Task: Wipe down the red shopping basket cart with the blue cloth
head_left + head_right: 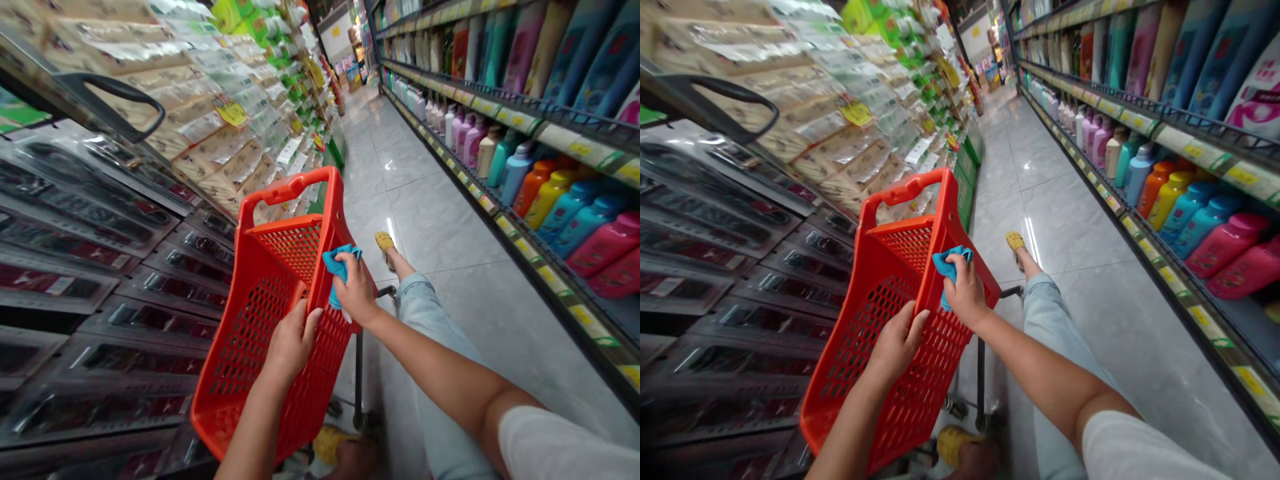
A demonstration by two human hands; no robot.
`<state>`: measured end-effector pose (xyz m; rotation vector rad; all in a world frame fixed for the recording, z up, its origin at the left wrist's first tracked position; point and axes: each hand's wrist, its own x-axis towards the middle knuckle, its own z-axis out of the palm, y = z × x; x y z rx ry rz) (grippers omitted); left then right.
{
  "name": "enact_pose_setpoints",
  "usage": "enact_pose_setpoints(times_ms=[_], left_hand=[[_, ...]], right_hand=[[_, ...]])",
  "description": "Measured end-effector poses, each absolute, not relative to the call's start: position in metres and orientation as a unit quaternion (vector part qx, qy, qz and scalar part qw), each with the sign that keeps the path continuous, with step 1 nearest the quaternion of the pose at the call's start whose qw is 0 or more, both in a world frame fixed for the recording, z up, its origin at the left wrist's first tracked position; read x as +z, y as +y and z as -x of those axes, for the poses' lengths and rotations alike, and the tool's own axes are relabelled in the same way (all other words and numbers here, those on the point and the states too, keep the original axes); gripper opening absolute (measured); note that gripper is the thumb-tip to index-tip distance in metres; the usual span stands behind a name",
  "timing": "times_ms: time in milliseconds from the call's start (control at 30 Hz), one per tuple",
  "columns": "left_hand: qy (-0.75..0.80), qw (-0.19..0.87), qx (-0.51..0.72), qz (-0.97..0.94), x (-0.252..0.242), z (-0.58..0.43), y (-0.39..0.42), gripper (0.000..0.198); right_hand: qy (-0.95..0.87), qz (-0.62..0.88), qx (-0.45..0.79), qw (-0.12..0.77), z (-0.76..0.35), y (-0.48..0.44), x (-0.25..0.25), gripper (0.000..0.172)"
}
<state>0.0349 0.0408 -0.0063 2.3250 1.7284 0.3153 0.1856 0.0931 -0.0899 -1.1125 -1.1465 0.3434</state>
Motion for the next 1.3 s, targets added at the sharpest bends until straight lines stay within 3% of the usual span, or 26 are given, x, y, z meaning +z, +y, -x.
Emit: enact_pose_setpoints(times_ms=[167, 400, 600, 700, 933, 1133, 1300], left_hand=[[0.587, 0.098, 0.069, -0.801, 0.000, -0.021, 0.033, 0.033], [0.568, 0.022, 0.033, -0.822, -0.001, 0.001, 0.029, 0.038], [0.550, -0.007, 0.029, -0.835, 0.006, 0.016, 0.020, 0.041], [0.542, 0.011, 0.032, -0.839, 0.013, 0.017, 0.022, 0.043], [0.521, 0.029, 0.254, -0.815, 0.016, -0.069, 0.057, 0.049], [0.581, -0.095, 0.316, -0.744, -0.007, -0.118, 0.056, 0.054], [0.569, -0.110, 0.317, -0.751, -0.011, -0.109, 0.049, 0.049]], right_hand=[[-0.469, 0.514, 0.139, 0.705, -0.192, 0.100, -0.077, 0.034], [-0.605, 0.492, 0.141, 0.610, -0.183, 0.043, -0.124, 0.036], [-0.425, 0.511, 0.075, 0.743, -0.241, 0.083, -0.097, 0.030], [-0.387, 0.523, 0.063, 0.756, -0.255, 0.096, -0.076, 0.030], [-0.629, 0.424, 0.097, 0.644, -0.196, 0.048, -0.081, 0.038], [-0.457, 0.486, 0.041, 0.744, -0.237, 0.091, -0.053, 0.031], [-0.495, 0.497, -0.005, 0.713, -0.246, 0.099, -0.038, 0.032]])
